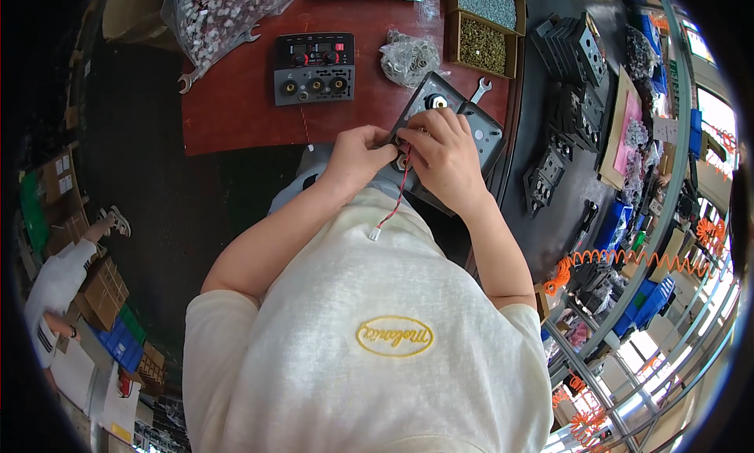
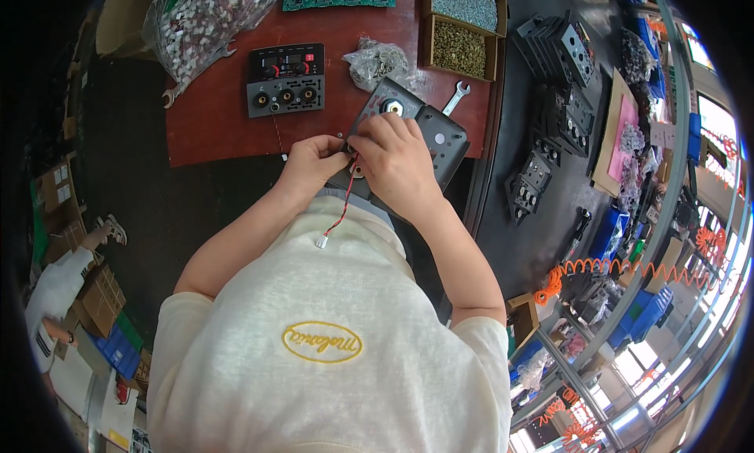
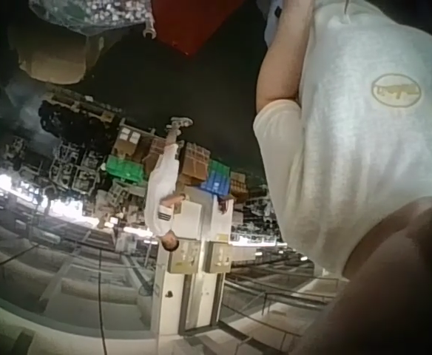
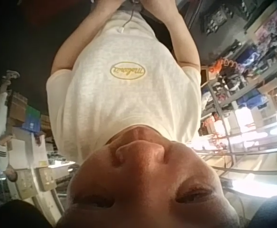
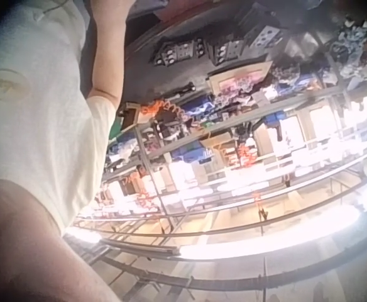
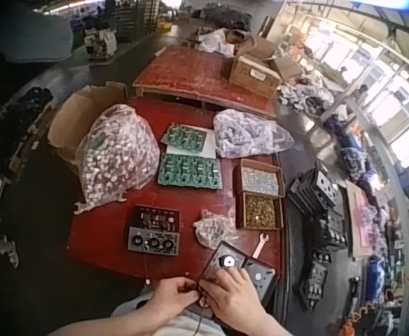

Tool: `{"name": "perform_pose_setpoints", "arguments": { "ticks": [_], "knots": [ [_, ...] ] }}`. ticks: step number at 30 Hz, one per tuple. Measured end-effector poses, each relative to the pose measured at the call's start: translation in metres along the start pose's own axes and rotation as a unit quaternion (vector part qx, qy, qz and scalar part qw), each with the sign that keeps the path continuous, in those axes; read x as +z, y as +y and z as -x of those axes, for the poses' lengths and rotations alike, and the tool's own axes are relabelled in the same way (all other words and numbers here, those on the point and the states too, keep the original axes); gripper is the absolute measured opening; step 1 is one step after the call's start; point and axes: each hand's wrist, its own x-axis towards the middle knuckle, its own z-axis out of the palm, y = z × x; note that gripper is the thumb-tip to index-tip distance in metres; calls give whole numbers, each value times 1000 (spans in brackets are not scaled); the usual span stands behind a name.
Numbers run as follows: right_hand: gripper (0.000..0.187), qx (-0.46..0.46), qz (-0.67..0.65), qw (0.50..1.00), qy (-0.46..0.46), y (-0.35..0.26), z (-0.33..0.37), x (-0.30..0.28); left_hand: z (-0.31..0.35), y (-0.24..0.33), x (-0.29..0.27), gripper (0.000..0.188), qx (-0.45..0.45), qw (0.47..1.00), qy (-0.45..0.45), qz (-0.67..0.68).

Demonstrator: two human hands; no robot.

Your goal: Assembling and wiring electronic control panels at a factory workbench.

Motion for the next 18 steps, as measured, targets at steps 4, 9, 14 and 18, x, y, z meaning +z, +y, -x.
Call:
{"name": "perform_pose_setpoints", "arguments": {
  "ticks": [4,9,14,18],
  "knots": [
    [30,-6,-20,1000,-8,5,0,-3,-2,0,2,19,-4,1000,-8,22],
    [30,15,-20,1000,-8,10,2,-4,-4,-1,3,18,-13,1000,-14,3],
    [29,-25,26,999,11,9,5,-1,-5,-1,6,18,-9,1000,-11,9],
    [29,2,14,1000,0,13,7,-4,-6,-6,6,18,-13,1000,-17,12]
  ]
}}
